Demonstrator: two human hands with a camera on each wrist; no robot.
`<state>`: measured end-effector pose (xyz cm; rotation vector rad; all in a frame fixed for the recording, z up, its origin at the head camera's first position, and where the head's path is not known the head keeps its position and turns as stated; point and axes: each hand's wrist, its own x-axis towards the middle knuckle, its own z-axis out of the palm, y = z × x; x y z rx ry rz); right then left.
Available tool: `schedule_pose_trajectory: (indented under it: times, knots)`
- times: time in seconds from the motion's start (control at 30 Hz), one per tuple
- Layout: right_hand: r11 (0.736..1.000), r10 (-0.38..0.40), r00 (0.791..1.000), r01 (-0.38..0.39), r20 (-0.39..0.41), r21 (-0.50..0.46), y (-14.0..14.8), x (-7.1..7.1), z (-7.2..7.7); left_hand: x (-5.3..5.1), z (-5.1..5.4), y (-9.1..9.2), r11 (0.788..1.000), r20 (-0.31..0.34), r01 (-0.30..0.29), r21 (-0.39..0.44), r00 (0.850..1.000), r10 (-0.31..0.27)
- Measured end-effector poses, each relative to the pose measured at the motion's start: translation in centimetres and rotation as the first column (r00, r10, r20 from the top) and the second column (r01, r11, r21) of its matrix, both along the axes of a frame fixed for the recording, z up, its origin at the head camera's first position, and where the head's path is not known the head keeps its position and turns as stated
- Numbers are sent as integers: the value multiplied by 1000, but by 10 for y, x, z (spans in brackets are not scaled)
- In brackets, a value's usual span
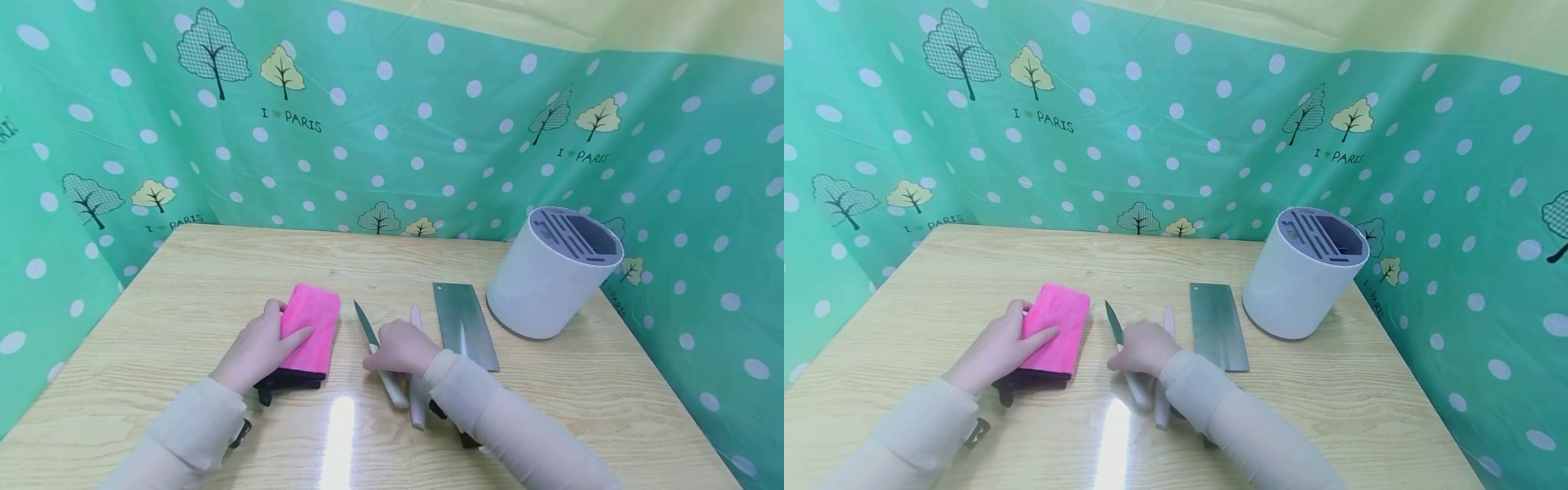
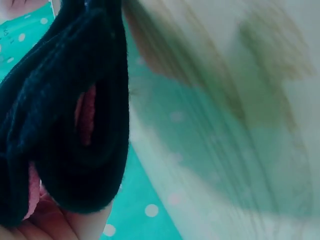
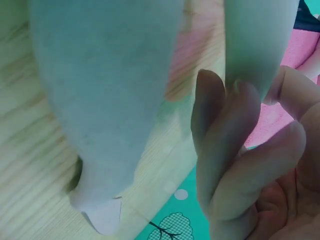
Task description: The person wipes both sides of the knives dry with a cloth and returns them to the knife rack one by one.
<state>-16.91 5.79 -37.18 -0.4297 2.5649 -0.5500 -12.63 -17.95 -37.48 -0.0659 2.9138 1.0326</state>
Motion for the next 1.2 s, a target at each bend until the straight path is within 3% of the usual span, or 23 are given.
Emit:
schedule_pose_trajectory:
  times: [0.23, 0.4, 0.63, 0.87, 1.2]
  knots:
    - [999, -15, 999, 13, -33, -41, 6, 0, 5, 2, 10, 2, 1000, -57, 0, 5, 998, 1]
    - [999, -10, 991, 6, -136, -31, 9, 1, 9, 4, 17, 2, 1000, -74, -1, 5, 997, 2]
    - [999, -2, 968, -7, -250, -37, 15, 8, 22, 8, 30, 4, 1000, -175, 5, -26, 985, -10]
    - [997, 70, 907, -75, -415, 4, 22, 12, 26, 11, 42, 9, 996, -310, 12, -84, 950, -37]
    - [993, 114, 830, -107, -546, 44, 28, 17, 28, 10, 51, 16, 982, -458, 9, -190, 884, -97]
